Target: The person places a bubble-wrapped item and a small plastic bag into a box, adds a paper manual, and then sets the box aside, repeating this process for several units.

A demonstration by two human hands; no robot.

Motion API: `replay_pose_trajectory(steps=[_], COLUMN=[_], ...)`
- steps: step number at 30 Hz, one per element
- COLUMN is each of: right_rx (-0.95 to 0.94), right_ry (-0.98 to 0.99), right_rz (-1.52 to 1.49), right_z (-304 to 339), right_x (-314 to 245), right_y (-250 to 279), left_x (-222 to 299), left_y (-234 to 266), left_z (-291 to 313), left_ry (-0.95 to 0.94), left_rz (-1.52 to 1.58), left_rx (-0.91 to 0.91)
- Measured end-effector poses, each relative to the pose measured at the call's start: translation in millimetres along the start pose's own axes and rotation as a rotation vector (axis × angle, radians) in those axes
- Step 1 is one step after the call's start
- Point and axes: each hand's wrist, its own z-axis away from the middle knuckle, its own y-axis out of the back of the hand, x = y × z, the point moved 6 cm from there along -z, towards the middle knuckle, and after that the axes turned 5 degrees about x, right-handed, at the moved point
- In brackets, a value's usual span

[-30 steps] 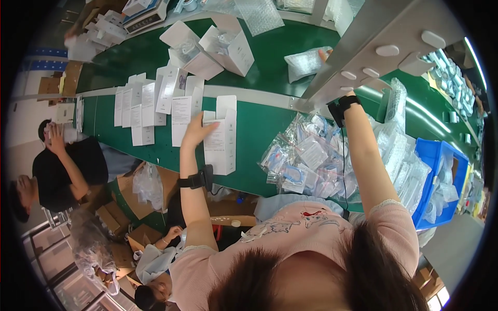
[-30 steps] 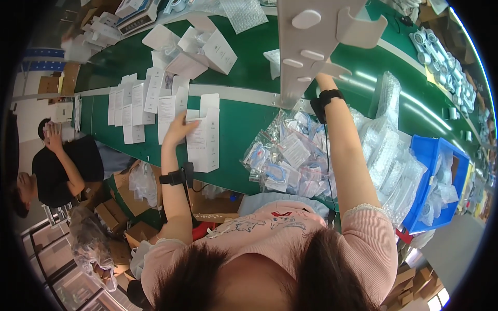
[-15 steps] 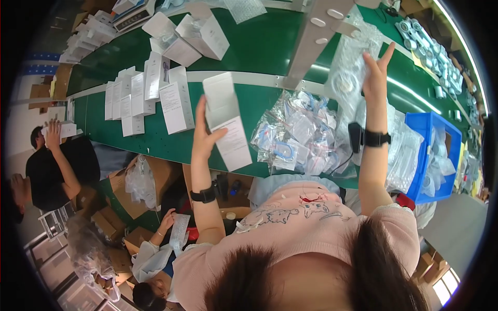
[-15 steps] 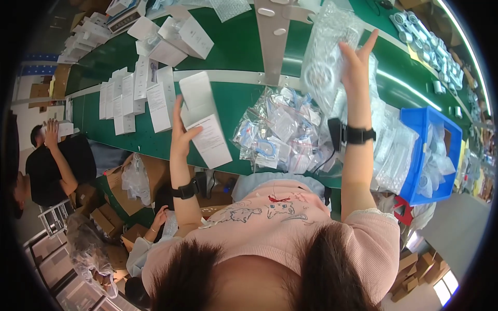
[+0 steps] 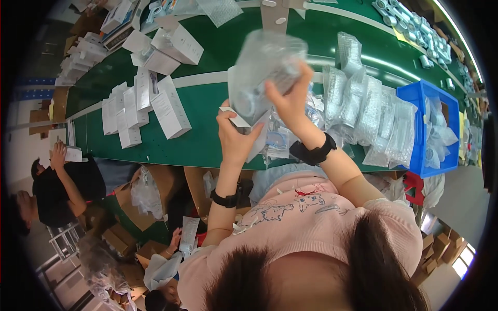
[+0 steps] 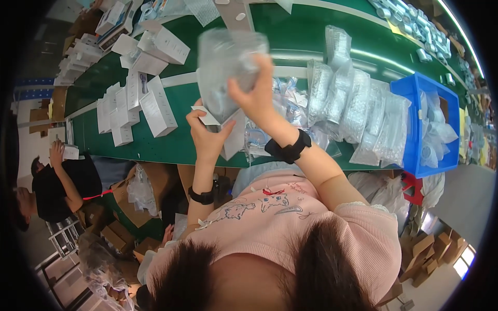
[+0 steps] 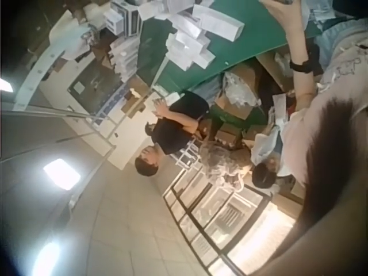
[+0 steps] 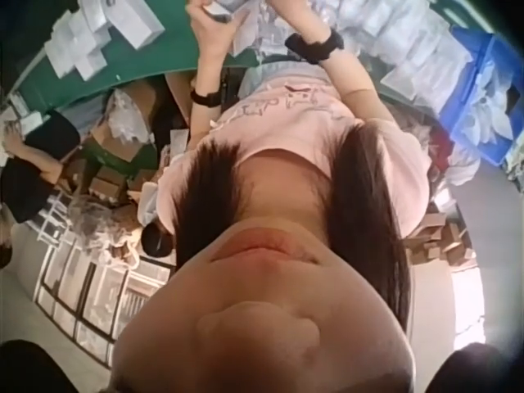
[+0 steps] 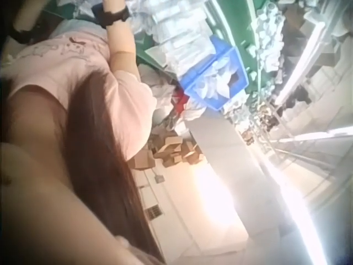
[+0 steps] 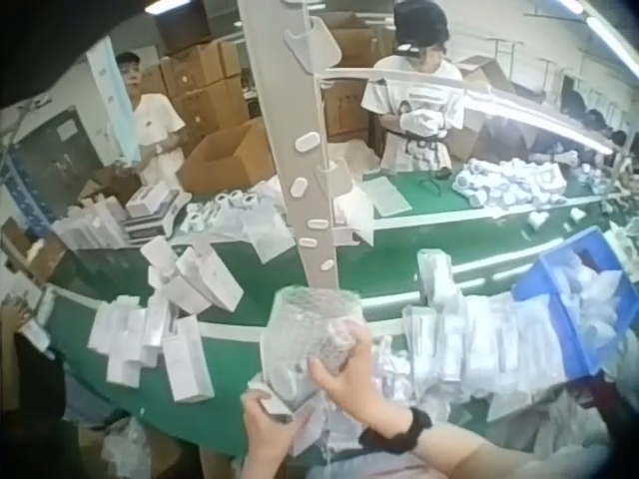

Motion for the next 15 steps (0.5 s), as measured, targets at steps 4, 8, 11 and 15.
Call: replay_pose_trajectory(steps=[4,8,11,15], right_rx=[-0.599,-0.538,-0.671,-1.041], right_ry=[0.493,0.227,0.143,0.114], right_rz=[0.336,0.196,0.878,1.235], right_z=[16,-4,-38,-50], right_x=[-22,24,110,214], right_y=[-20,14,47,96], left_x=[-11,-44,-79,-99], left_y=[4,19,23,11], left_z=[-10,-31,-18,-19], left_ry=[-0.150,-0.153,-0.079,-0.064], left_rz=[-0.050,0.205,0.307,0.316], left_rx=[0.057,0.168,0.265,0.194])
